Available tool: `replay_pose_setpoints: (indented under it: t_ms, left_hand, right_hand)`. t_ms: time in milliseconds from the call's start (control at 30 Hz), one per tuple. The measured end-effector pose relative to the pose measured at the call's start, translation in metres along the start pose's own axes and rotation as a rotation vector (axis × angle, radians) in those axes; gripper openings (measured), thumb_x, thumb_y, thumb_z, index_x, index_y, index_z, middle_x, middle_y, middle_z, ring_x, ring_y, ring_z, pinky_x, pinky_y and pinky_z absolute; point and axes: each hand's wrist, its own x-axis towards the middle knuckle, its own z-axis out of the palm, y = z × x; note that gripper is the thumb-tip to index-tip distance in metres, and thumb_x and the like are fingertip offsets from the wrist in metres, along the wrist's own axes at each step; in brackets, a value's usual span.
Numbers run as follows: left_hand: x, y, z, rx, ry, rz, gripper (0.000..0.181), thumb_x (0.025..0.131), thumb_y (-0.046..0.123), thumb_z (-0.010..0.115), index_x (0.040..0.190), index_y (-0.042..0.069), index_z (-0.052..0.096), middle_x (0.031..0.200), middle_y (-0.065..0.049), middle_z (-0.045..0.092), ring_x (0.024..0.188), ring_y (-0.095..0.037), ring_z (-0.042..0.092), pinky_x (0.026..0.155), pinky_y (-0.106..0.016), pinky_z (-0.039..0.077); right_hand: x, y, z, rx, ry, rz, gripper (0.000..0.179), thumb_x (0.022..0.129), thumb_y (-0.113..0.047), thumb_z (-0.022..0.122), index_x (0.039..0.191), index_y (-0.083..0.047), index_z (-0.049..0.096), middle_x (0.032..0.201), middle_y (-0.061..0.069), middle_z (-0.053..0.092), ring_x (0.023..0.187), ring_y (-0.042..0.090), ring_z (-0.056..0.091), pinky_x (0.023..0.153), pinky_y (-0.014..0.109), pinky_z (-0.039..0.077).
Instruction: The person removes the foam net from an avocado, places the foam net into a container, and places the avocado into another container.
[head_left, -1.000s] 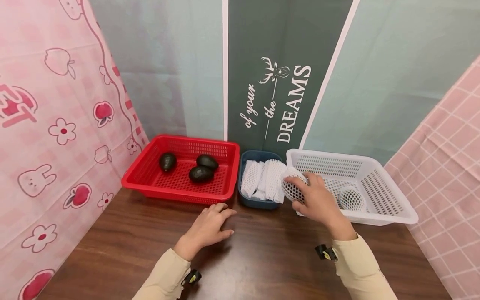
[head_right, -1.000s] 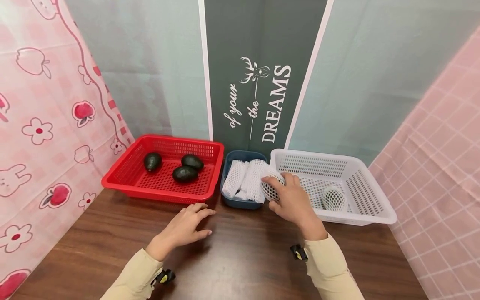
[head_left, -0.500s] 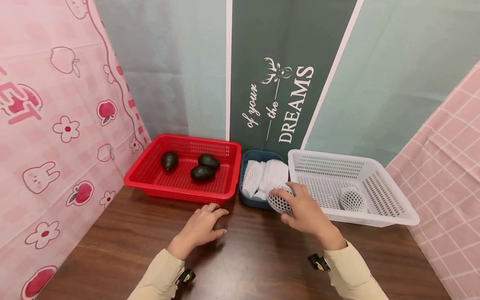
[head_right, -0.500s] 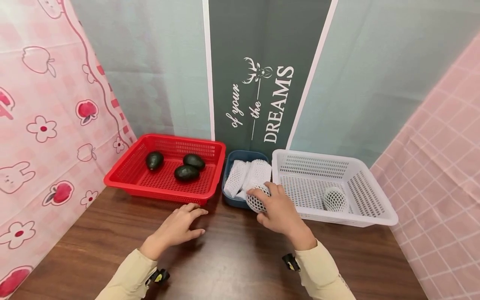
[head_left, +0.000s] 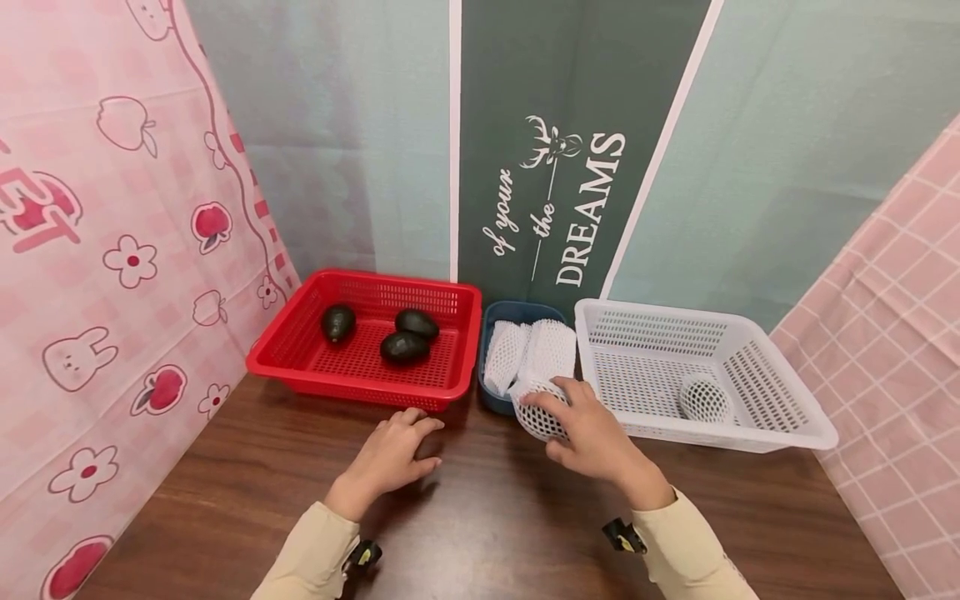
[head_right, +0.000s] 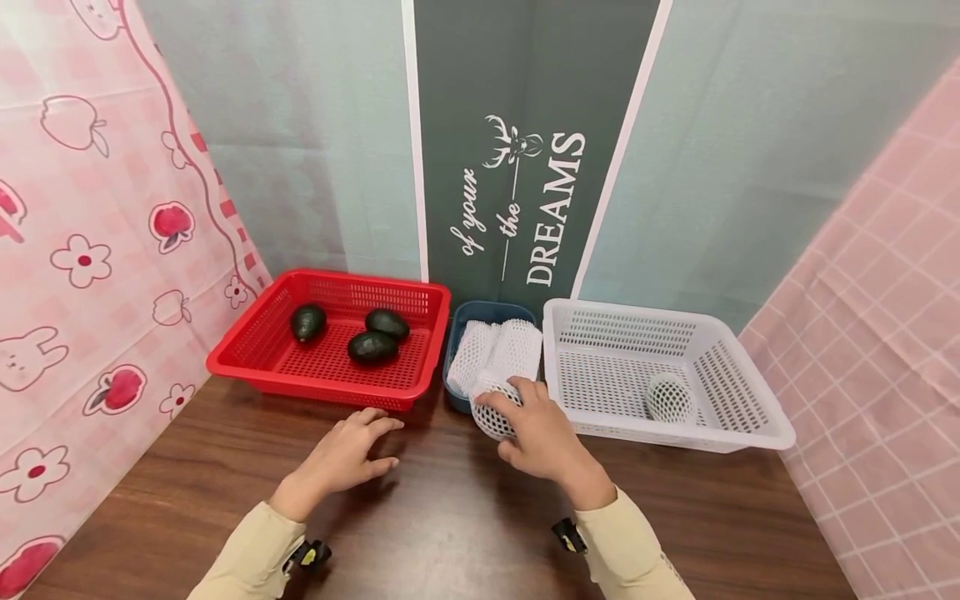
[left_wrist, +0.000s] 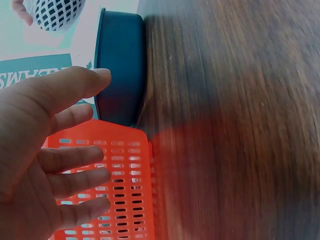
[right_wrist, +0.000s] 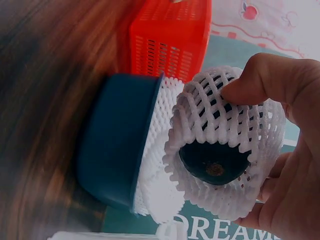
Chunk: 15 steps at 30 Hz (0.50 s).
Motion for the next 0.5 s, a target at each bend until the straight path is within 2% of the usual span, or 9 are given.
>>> replay_pose_setpoints:
  t_ms: [200, 500]
  left_hand:
    - [-0.003, -0.005, -0.003, -0.004, 0.008, -0.028, 0.044, 0.070, 0.027, 0.079, 0.108, 0.010, 0.065, 0.099, -0.009, 0.056, 0.087, -0.029, 0.056, 0.067, -0.044, 0.045]
    - [-0.010, -0.013, -0.004, -0.010, 0.012, -0.065, 0.044, 0.070, 0.027, 0.080, 0.107, 0.010, 0.066, 0.101, -0.011, 0.057, 0.088, -0.030, 0.057, 0.068, -0.046, 0.046]
  right_hand:
    - [0.002, -0.003, 0.010, 0.008, -0.010, 0.005, 0.059, 0.062, -0.014, 0.070, 0.118, -0.027, 0.057, 0.120, 0.016, 0.047, 0.103, 0.033, 0.045, 0.068, 0.044, 0.047]
    - [0.004, -0.005, 0.029, 0.079, -0.050, -0.028, 0.059, 0.064, -0.011, 0.070, 0.119, -0.027, 0.057, 0.121, 0.013, 0.047, 0.107, 0.031, 0.044, 0.078, 0.043, 0.046]
